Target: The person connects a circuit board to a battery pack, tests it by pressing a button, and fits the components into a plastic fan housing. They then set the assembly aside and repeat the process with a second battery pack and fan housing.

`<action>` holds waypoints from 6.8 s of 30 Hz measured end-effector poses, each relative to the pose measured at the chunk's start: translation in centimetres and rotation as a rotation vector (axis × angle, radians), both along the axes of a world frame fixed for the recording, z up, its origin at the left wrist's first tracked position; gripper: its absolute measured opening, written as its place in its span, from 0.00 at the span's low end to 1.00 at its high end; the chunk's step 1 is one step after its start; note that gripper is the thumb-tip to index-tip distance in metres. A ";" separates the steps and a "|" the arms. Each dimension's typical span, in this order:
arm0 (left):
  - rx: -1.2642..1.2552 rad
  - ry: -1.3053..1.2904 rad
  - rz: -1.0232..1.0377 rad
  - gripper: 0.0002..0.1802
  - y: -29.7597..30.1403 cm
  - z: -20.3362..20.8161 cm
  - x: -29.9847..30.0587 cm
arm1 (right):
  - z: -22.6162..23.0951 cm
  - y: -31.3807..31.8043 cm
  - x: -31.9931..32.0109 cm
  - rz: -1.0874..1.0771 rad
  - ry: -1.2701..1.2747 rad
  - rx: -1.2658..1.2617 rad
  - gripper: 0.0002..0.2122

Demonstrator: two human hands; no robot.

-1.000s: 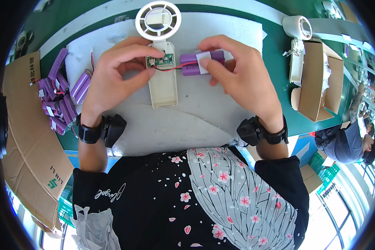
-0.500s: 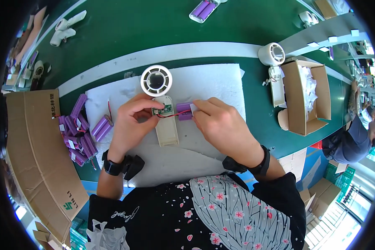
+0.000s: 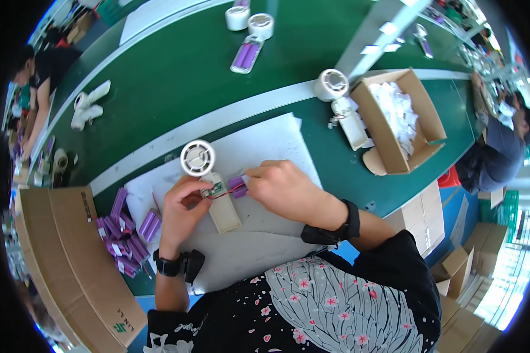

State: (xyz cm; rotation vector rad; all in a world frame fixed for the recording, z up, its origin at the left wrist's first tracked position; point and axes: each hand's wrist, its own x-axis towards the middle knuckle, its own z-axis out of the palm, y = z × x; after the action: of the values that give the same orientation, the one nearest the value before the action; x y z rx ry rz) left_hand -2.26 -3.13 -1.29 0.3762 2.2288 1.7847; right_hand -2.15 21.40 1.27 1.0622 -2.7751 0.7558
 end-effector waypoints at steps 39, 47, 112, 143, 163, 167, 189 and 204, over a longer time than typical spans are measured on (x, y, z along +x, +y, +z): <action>0.078 -0.070 0.126 0.17 0.4 -0.6 -0.2 | -1.1 -0.8 -1.0 -0.011 -0.259 -0.114 0.24; -0.029 -0.009 0.120 0.18 0.0 -0.2 -0.1 | 1.7 -1.0 -1.8 -0.041 -1.546 -0.482 0.25; -0.225 0.371 0.017 0.16 -0.7 0.1 -0.1 | -0.9 -3.8 2.6 0.030 -0.198 -0.165 0.17; -0.200 0.046 0.013 0.26 -0.9 0.5 -0.3 | -1.3 -4.6 1.4 0.019 -0.325 -0.250 0.33; -0.251 0.477 0.238 0.25 -1.4 0.6 0.2 | -1.2 -3.3 -2.7 -0.244 0.021 -0.030 0.28; -0.613 0.604 0.483 0.21 -3.1 2.4 0.4 | 1.1 -2.3 -10.1 -0.439 0.362 0.056 0.25; -0.694 0.308 0.198 0.14 -5.3 1.0 0.6 | -2.9 -11.7 -33.7 -0.078 -0.009 0.287 0.23; -0.561 0.362 0.110 0.10 -4.0 1.0 0.5 | -3.3 -14.3 -34.2 -0.345 -0.193 0.073 0.22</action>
State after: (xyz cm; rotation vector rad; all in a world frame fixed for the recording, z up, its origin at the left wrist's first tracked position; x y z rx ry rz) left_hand -1.78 -7.16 -0.30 0.4869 2.9202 1.1151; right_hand -36.30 7.13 -2.02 0.5152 -3.0487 0.7487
